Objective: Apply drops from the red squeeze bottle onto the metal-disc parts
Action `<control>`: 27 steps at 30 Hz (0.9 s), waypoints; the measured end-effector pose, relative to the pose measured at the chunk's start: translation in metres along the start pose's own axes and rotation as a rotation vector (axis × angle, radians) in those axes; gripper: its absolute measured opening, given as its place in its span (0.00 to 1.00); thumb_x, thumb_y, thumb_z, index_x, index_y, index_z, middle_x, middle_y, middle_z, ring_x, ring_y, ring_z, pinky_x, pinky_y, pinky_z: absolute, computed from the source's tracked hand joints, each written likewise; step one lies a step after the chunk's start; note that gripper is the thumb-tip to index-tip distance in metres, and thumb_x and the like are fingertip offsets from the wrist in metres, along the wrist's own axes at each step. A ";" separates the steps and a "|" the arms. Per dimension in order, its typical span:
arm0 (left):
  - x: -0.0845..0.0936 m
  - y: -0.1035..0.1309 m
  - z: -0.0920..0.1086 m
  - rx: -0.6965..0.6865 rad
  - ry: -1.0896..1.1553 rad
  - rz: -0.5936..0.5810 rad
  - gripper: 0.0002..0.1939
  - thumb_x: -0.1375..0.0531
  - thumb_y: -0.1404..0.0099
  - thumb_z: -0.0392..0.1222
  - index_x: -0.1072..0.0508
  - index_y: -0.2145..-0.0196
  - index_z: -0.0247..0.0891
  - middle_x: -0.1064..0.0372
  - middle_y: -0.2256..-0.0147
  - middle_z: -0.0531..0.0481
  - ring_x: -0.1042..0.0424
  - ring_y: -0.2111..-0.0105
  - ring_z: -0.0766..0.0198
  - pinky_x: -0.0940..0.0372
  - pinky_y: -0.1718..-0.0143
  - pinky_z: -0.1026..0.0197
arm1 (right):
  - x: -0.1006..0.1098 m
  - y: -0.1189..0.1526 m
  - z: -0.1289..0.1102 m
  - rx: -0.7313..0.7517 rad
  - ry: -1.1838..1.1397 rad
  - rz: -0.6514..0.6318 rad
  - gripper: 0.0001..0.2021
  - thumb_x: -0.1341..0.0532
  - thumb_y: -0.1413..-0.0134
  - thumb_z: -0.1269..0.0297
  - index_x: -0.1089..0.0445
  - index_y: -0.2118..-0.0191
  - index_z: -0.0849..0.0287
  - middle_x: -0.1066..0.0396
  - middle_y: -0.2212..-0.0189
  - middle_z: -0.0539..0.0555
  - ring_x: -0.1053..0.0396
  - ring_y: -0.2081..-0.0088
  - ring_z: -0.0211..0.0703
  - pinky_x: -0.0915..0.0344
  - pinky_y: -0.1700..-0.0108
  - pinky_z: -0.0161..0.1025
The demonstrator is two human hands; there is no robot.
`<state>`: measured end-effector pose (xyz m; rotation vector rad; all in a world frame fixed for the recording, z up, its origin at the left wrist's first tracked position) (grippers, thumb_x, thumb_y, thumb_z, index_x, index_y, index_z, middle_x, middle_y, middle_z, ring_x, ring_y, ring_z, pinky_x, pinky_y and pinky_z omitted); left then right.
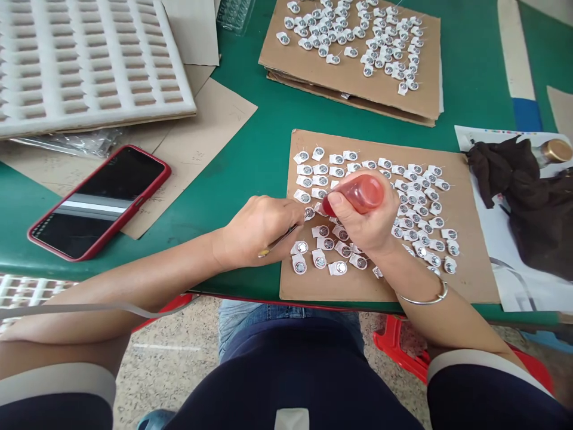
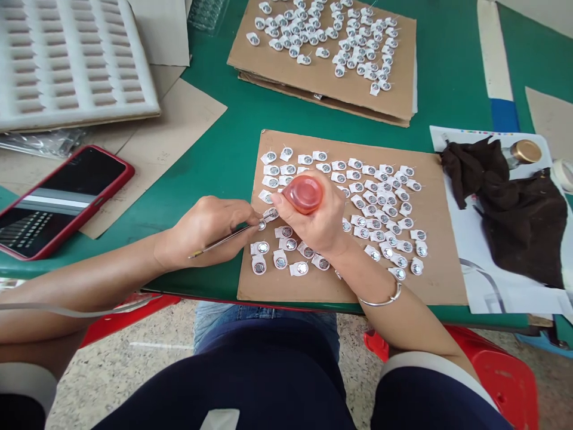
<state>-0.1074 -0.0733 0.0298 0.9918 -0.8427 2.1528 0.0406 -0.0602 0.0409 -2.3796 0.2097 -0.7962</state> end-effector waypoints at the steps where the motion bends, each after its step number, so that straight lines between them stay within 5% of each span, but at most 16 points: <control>1: 0.000 0.000 0.000 -0.001 0.007 0.002 0.06 0.48 0.37 0.35 0.32 0.70 0.35 0.32 0.75 0.51 0.35 0.77 0.68 0.42 0.76 0.65 | 0.000 0.000 0.000 0.002 0.003 -0.003 0.12 0.36 0.54 0.56 0.36 0.67 0.56 0.30 0.73 0.50 0.31 0.71 0.40 0.30 0.67 0.44; 27: -0.002 0.001 -0.005 0.020 0.069 -0.003 0.03 0.45 0.40 0.32 0.32 0.70 0.34 0.32 0.73 0.51 0.34 0.75 0.67 0.40 0.75 0.63 | 0.000 0.001 0.000 0.035 -0.043 -0.005 0.11 0.34 0.55 0.60 0.35 0.66 0.56 0.31 0.73 0.50 0.32 0.71 0.39 0.31 0.68 0.43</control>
Point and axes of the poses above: each hand's wrist, its own y-axis away from the middle knuckle, its own x-axis out of the back of the hand, z = x × y, the point moved 7 cm from there along -y, towards the middle knuckle
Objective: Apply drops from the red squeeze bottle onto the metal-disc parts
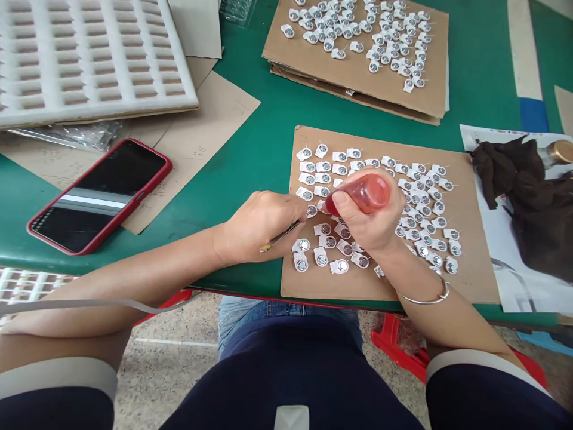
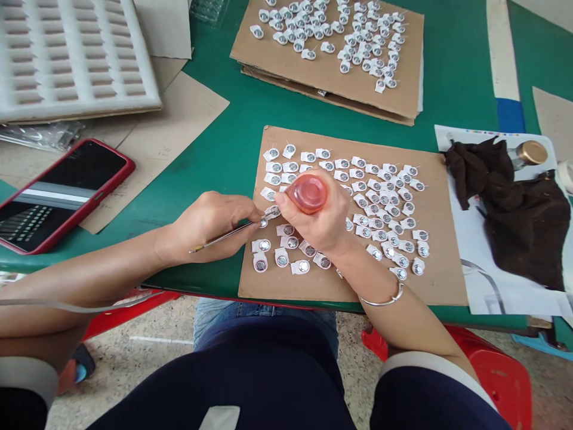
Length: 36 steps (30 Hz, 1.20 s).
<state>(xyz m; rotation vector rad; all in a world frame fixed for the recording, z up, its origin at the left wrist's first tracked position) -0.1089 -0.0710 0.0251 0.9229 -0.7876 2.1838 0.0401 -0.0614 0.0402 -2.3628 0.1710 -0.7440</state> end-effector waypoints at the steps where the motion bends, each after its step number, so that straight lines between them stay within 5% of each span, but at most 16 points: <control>1: 0.000 0.000 0.000 -0.002 -0.003 -0.001 0.03 0.45 0.40 0.32 0.32 0.70 0.34 0.33 0.74 0.52 0.34 0.75 0.67 0.40 0.76 0.63 | 0.000 0.000 0.000 0.001 -0.002 0.003 0.11 0.34 0.55 0.60 0.35 0.66 0.56 0.31 0.73 0.50 0.32 0.71 0.39 0.31 0.69 0.43; 22: 0.003 -0.005 -0.008 0.084 0.045 -0.049 0.05 0.44 0.44 0.29 0.31 0.71 0.35 0.32 0.74 0.54 0.37 0.77 0.71 0.45 0.76 0.66 | -0.001 0.000 -0.002 -0.020 -0.008 -0.002 0.11 0.35 0.55 0.59 0.35 0.67 0.56 0.31 0.73 0.50 0.31 0.71 0.40 0.31 0.67 0.45; 36: 0.006 -0.008 -0.016 0.153 0.080 0.032 0.04 0.42 0.47 0.30 0.31 0.77 0.35 0.34 0.80 0.57 0.40 0.82 0.73 0.48 0.79 0.68 | -0.004 0.003 -0.001 -0.039 -0.027 -0.035 0.12 0.37 0.53 0.56 0.36 0.66 0.55 0.31 0.73 0.49 0.31 0.70 0.39 0.31 0.67 0.43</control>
Point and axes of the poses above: each hand's wrist, its own y-axis away from the middle knuckle, its own x-axis out of the back of the hand, z = x × y, the point moved 7 cm from there along -y, towards the middle knuckle
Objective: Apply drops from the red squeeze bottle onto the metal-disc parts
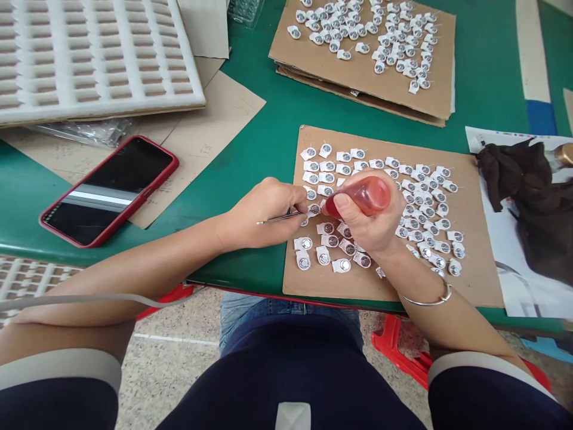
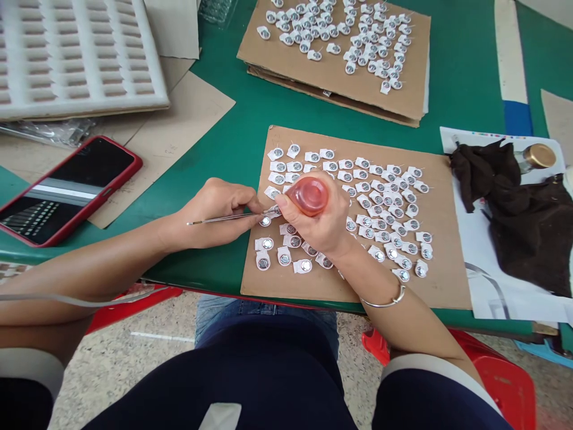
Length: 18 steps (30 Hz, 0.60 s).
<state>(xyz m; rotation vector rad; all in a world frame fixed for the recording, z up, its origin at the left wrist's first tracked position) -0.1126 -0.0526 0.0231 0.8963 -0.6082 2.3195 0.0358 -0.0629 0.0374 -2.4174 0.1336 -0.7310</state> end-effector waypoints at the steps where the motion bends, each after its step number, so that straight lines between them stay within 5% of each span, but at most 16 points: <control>1: 0.000 0.000 0.000 0.004 0.006 0.002 0.04 0.42 0.48 0.30 0.31 0.77 0.35 0.34 0.81 0.57 0.40 0.82 0.73 0.48 0.79 0.69 | 0.000 0.000 0.000 0.001 0.004 0.001 0.12 0.37 0.53 0.56 0.36 0.66 0.55 0.31 0.73 0.49 0.31 0.71 0.39 0.31 0.67 0.43; 18: 0.001 -0.001 -0.004 0.006 0.096 0.023 0.05 0.41 0.49 0.29 0.32 0.78 0.35 0.33 0.81 0.57 0.41 0.83 0.75 0.48 0.81 0.70 | 0.000 -0.001 -0.006 0.038 -0.045 0.017 0.11 0.35 0.54 0.60 0.35 0.65 0.54 0.30 0.74 0.49 0.31 0.71 0.39 0.31 0.68 0.43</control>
Point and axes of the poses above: each hand's wrist, its own y-axis away from the middle knuckle, its own x-axis out of the back of the hand, z = x × y, the point moved 7 cm from there along -y, towards the middle knuckle
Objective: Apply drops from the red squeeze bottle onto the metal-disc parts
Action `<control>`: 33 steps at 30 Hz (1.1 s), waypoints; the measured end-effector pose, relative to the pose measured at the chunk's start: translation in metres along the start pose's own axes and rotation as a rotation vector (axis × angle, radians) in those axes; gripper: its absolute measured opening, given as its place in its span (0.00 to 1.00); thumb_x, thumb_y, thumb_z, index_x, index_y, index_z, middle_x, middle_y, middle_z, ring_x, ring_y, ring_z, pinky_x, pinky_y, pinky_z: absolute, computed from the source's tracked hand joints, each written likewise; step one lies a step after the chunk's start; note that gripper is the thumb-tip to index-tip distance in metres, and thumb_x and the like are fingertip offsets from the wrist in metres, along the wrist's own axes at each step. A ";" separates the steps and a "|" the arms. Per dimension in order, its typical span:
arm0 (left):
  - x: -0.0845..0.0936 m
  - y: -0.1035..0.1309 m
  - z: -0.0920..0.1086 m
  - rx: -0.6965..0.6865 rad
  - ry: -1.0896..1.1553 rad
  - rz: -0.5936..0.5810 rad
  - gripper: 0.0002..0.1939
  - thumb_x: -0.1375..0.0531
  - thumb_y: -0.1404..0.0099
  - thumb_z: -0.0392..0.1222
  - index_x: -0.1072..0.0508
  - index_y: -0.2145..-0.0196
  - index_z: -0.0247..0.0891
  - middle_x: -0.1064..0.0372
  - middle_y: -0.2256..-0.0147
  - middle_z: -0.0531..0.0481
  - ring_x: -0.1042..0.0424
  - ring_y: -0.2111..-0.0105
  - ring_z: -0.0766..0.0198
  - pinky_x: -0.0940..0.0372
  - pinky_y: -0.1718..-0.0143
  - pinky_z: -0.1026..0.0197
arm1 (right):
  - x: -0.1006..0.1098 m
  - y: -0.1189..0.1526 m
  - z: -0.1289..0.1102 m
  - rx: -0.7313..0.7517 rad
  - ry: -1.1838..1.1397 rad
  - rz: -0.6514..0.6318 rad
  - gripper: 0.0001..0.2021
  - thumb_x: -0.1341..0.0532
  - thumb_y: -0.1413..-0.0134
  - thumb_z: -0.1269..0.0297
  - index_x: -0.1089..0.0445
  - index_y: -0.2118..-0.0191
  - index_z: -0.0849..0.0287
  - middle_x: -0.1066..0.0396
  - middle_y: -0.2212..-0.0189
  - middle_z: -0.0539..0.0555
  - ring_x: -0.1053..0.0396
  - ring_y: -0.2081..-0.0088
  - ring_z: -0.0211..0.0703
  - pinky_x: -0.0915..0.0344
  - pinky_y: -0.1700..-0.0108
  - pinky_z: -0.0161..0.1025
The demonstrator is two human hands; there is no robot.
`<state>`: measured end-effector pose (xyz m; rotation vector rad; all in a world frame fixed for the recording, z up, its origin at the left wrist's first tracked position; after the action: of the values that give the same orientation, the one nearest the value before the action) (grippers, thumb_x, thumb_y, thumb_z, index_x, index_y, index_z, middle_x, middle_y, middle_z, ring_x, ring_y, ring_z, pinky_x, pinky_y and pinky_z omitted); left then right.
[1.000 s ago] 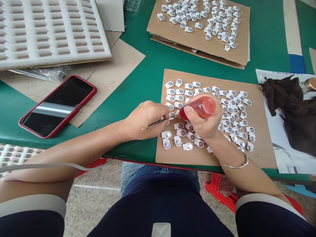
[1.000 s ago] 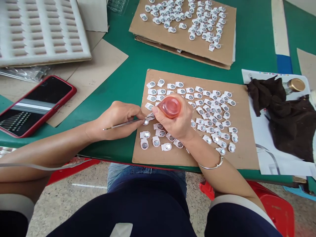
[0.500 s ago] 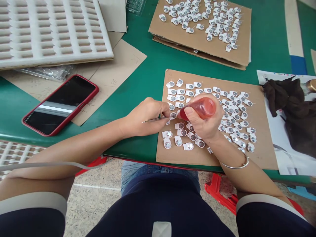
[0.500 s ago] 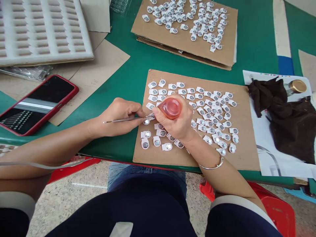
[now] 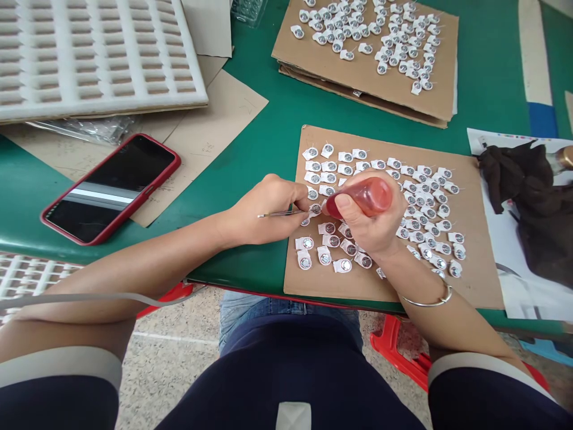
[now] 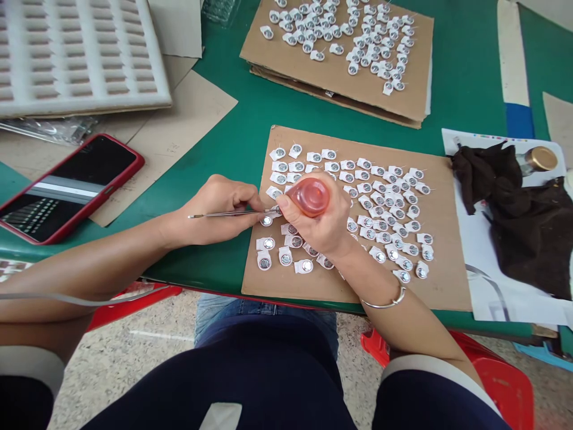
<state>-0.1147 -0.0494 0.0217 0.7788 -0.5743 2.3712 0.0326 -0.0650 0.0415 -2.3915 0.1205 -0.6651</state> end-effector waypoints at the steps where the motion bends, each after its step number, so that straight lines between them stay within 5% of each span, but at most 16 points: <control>1: 0.000 0.000 0.000 0.003 0.001 -0.003 0.04 0.41 0.49 0.29 0.32 0.77 0.35 0.33 0.80 0.57 0.41 0.83 0.75 0.48 0.81 0.70 | 0.000 0.000 0.000 0.005 -0.004 0.001 0.11 0.35 0.54 0.60 0.35 0.65 0.54 0.31 0.73 0.49 0.31 0.71 0.39 0.31 0.68 0.43; 24: 0.001 0.000 -0.001 0.015 0.032 0.015 0.05 0.41 0.49 0.29 0.30 0.77 0.35 0.35 0.81 0.57 0.42 0.83 0.74 0.48 0.81 0.69 | 0.000 0.002 0.004 -0.017 -0.007 0.014 0.11 0.36 0.53 0.56 0.36 0.66 0.55 0.31 0.73 0.50 0.31 0.71 0.40 0.30 0.68 0.44; 30: 0.000 -0.001 -0.008 0.105 0.082 0.003 0.04 0.39 0.48 0.30 0.28 0.77 0.35 0.30 0.79 0.55 0.35 0.80 0.72 0.43 0.79 0.69 | 0.029 -0.020 0.017 -0.210 -0.277 0.252 0.09 0.45 0.45 0.54 0.39 0.67 0.53 0.39 0.79 0.49 0.33 0.81 0.38 0.43 0.87 0.36; 33: 0.005 -0.004 -0.010 0.181 0.149 0.045 0.02 0.39 0.46 0.33 0.28 0.76 0.34 0.27 0.74 0.51 0.31 0.77 0.70 0.39 0.78 0.69 | 0.053 -0.035 0.018 -0.326 -0.385 0.295 0.11 0.47 0.45 0.52 0.38 0.68 0.54 0.41 0.81 0.49 0.32 0.80 0.42 0.44 0.87 0.38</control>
<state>-0.1195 -0.0394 0.0180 0.6640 -0.3216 2.5231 0.0846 -0.0400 0.0738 -2.6876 0.4334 -0.0431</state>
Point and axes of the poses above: each hand's wrist, its own y-axis away from the middle knuckle, its own x-axis out of the back of the hand, z = x × y, the point moved 7 cm from there along -y, towards the middle knuckle
